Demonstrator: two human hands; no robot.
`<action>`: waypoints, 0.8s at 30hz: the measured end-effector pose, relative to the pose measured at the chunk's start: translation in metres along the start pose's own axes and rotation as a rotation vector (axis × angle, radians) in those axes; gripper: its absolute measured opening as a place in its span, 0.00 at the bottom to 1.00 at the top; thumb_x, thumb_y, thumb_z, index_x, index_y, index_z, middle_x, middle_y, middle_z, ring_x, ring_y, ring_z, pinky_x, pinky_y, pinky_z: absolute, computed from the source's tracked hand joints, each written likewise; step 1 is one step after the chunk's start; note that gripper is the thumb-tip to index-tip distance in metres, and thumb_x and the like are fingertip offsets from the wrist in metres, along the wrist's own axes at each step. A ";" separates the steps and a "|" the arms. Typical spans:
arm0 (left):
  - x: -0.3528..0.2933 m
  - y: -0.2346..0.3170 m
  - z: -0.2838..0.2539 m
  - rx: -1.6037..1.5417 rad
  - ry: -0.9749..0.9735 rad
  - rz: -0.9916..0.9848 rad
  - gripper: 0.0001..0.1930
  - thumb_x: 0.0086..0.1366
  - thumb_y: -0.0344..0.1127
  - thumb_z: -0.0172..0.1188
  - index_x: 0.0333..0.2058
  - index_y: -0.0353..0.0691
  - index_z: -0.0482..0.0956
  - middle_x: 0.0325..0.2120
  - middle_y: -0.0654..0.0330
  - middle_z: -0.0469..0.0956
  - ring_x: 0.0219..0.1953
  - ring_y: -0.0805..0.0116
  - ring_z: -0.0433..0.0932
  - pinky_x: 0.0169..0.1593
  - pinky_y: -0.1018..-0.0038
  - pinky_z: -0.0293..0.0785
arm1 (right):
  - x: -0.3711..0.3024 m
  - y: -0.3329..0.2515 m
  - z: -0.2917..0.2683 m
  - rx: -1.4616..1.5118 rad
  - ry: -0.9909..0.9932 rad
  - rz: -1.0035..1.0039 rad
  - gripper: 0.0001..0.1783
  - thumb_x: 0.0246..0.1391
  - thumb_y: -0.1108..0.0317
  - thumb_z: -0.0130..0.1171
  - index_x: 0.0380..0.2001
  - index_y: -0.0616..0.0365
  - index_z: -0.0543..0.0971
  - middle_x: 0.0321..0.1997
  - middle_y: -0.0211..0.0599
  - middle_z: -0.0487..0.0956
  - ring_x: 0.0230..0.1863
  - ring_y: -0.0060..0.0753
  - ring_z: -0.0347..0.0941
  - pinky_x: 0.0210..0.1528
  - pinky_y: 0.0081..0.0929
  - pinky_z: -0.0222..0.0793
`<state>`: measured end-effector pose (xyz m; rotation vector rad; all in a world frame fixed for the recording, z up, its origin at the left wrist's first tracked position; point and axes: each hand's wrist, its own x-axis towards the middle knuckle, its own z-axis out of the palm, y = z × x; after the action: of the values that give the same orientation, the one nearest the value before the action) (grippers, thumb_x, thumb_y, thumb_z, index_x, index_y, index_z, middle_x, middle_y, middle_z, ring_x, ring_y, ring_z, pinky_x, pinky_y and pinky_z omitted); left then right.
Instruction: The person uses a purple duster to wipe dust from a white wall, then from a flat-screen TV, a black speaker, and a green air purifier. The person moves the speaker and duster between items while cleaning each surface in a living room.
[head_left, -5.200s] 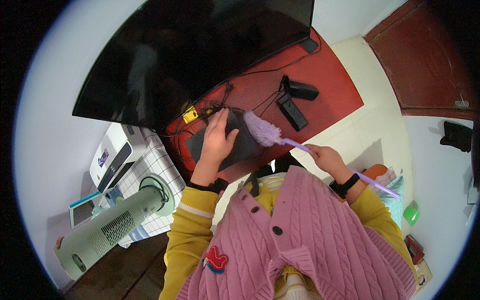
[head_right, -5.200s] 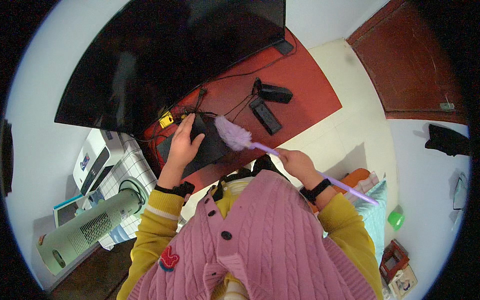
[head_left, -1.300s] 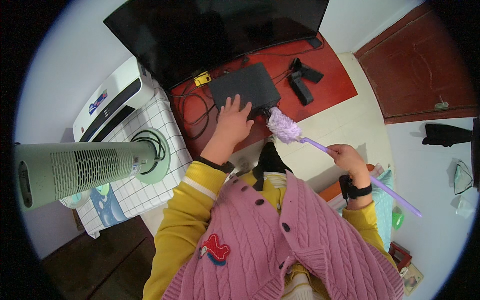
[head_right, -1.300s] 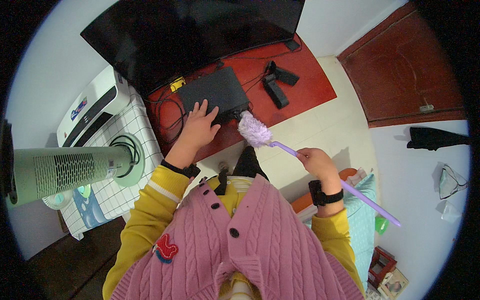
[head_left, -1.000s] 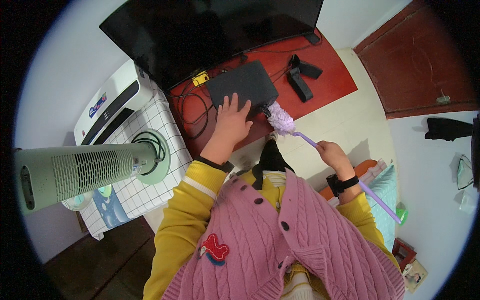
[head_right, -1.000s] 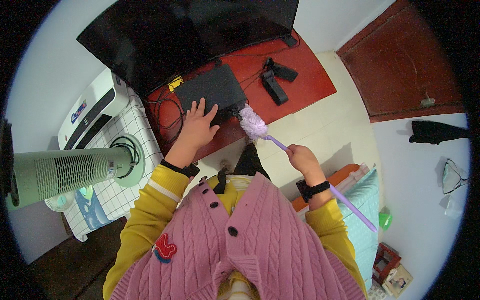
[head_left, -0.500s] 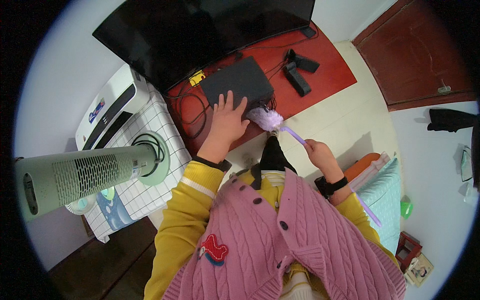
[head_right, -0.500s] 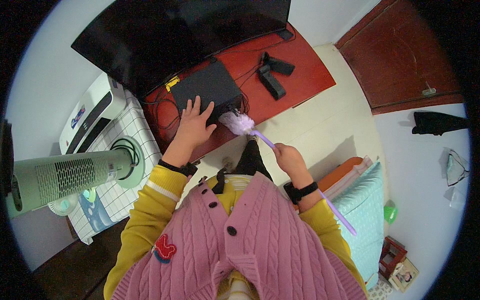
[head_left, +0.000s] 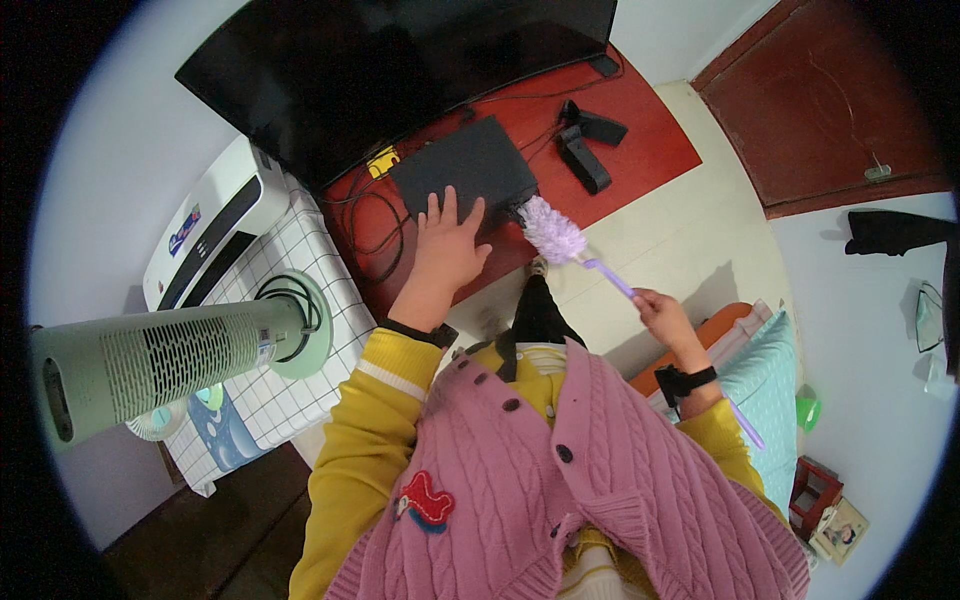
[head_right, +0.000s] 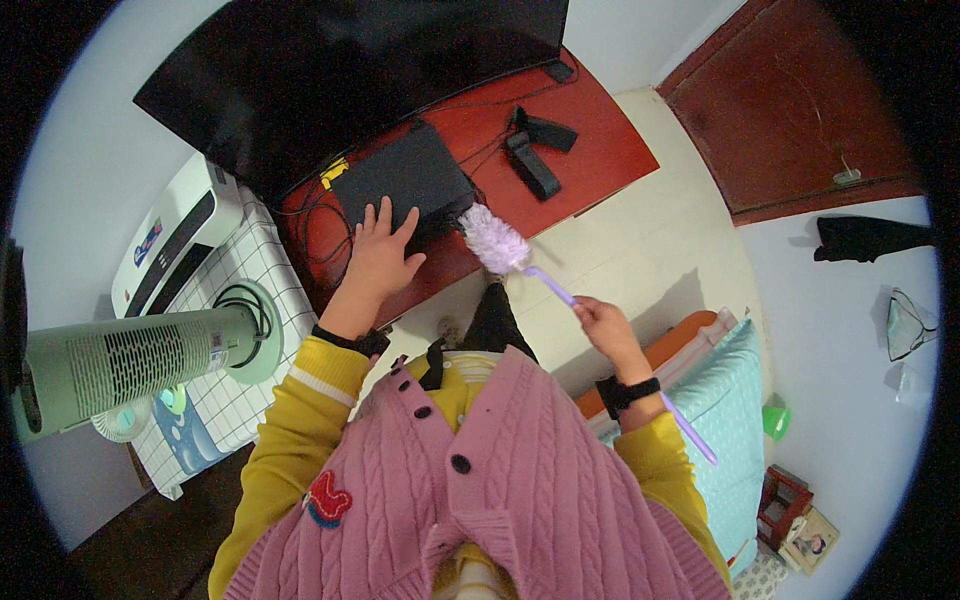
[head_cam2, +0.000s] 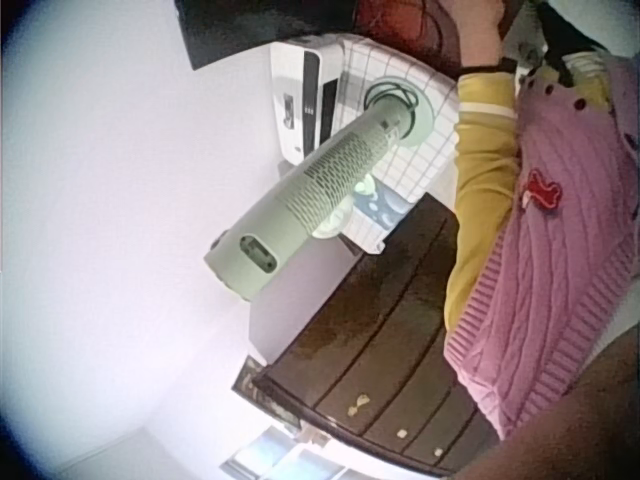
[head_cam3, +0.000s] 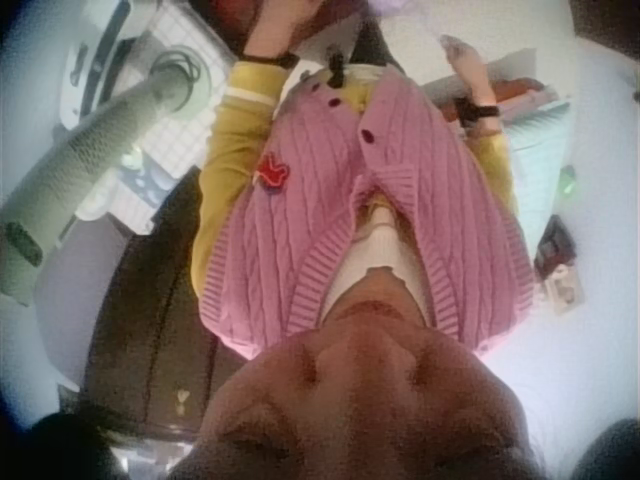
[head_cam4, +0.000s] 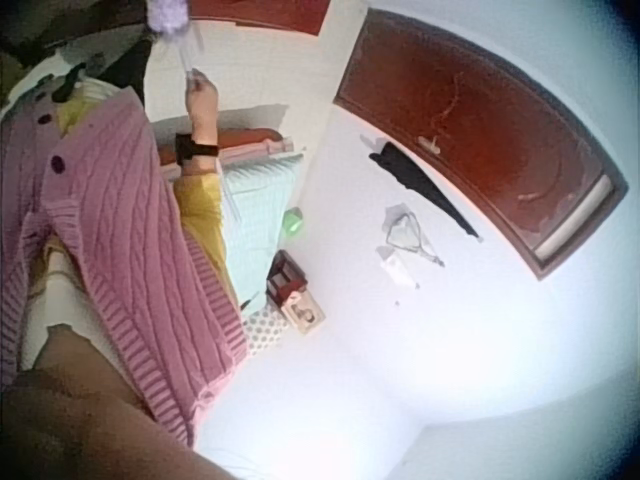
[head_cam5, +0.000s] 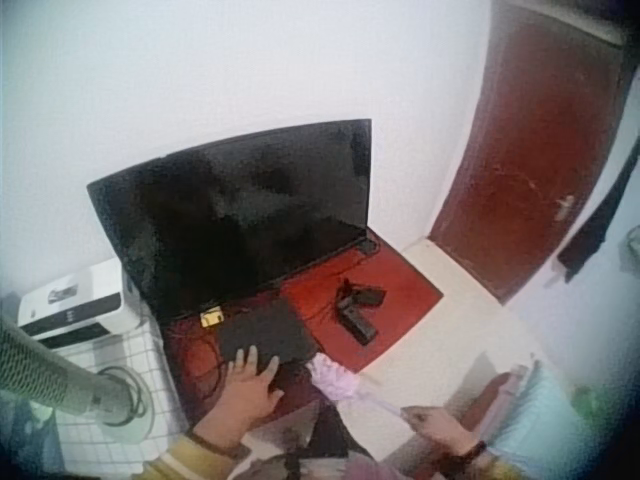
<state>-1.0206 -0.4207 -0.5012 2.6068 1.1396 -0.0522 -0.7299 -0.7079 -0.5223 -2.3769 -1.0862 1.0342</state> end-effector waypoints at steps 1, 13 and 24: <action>-0.001 0.000 0.000 -0.013 0.013 0.001 0.39 0.60 0.47 0.66 0.69 0.53 0.63 0.72 0.38 0.50 0.72 0.32 0.49 0.71 0.42 0.52 | 0.004 -0.003 0.005 -0.137 0.054 0.014 0.18 0.66 0.55 0.54 0.51 0.53 0.81 0.37 0.53 0.83 0.38 0.58 0.79 0.41 0.43 0.74; -0.003 -0.002 -0.002 -0.008 0.004 0.016 0.40 0.60 0.46 0.67 0.70 0.54 0.61 0.72 0.39 0.48 0.73 0.33 0.48 0.71 0.44 0.51 | -0.008 0.004 0.009 -0.236 0.044 0.120 0.20 0.65 0.50 0.54 0.51 0.49 0.83 0.40 0.49 0.84 0.42 0.54 0.80 0.45 0.45 0.75; -0.002 -0.001 -0.004 -0.016 -0.002 0.013 0.40 0.60 0.48 0.67 0.70 0.54 0.62 0.72 0.39 0.50 0.73 0.33 0.48 0.72 0.45 0.51 | -0.026 -0.045 -0.029 0.248 0.146 -0.036 0.18 0.68 0.60 0.57 0.54 0.59 0.81 0.26 0.26 0.72 0.29 0.19 0.65 0.34 0.21 0.67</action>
<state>-1.0226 -0.4203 -0.4971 2.5993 1.1178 -0.0428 -0.7432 -0.6984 -0.4652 -2.1883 -0.8903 0.9090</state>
